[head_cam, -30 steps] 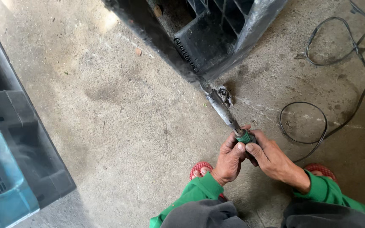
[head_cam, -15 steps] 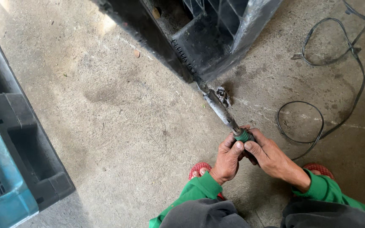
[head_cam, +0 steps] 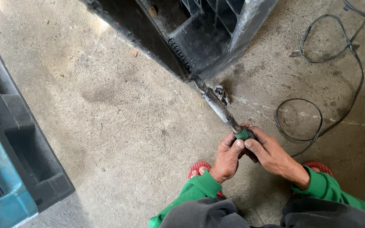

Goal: The person repairs a black plastic crate by using a soldering iron to melt and fuse cracks in the plastic, then uses a heat gun and a plastic patch to reinforce the structure.

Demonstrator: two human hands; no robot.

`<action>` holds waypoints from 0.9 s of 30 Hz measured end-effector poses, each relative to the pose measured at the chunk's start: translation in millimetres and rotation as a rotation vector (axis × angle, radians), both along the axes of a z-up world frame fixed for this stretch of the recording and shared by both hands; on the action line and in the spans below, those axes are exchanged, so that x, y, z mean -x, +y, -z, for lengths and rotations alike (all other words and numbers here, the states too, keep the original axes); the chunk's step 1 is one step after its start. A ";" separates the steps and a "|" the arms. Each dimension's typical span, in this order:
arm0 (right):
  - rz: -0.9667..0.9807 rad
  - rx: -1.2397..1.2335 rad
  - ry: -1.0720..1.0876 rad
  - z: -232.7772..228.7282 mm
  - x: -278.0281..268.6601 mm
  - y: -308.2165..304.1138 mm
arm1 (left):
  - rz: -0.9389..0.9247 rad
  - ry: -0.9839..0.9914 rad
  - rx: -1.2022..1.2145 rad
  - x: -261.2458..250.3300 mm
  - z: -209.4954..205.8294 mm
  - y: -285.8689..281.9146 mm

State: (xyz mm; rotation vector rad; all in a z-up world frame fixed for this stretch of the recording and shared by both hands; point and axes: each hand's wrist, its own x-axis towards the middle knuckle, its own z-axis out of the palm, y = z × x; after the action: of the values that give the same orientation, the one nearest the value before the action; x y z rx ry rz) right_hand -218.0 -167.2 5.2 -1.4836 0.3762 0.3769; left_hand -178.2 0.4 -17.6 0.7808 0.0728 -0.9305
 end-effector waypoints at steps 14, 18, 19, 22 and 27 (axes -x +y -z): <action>0.034 0.081 -0.086 35.5 22.8 -2.2 | 0.000 -0.145 -0.158 9.7 10.4 -4.0; 0.026 0.108 -0.064 36.6 20.3 -0.6 | -0.010 -0.130 -0.158 7.1 8.9 -3.3; 0.024 0.122 -0.065 36.4 19.6 -0.3 | -0.014 -0.132 -0.155 7.2 8.9 -3.0; 0.022 0.131 -0.056 34.5 16.4 0.1 | -0.033 -0.115 -0.136 7.4 11.4 -3.0; -0.020 0.020 -0.054 23.2 6.5 -4.6 | -0.055 0.004 -0.043 7.4 15.6 -2.4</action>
State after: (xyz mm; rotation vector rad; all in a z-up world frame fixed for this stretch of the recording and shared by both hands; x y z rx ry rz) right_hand -224.4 -171.8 -18.0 -1.5149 0.3234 0.3488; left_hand -185.6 -2.0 -33.3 0.8129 0.1179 -0.8806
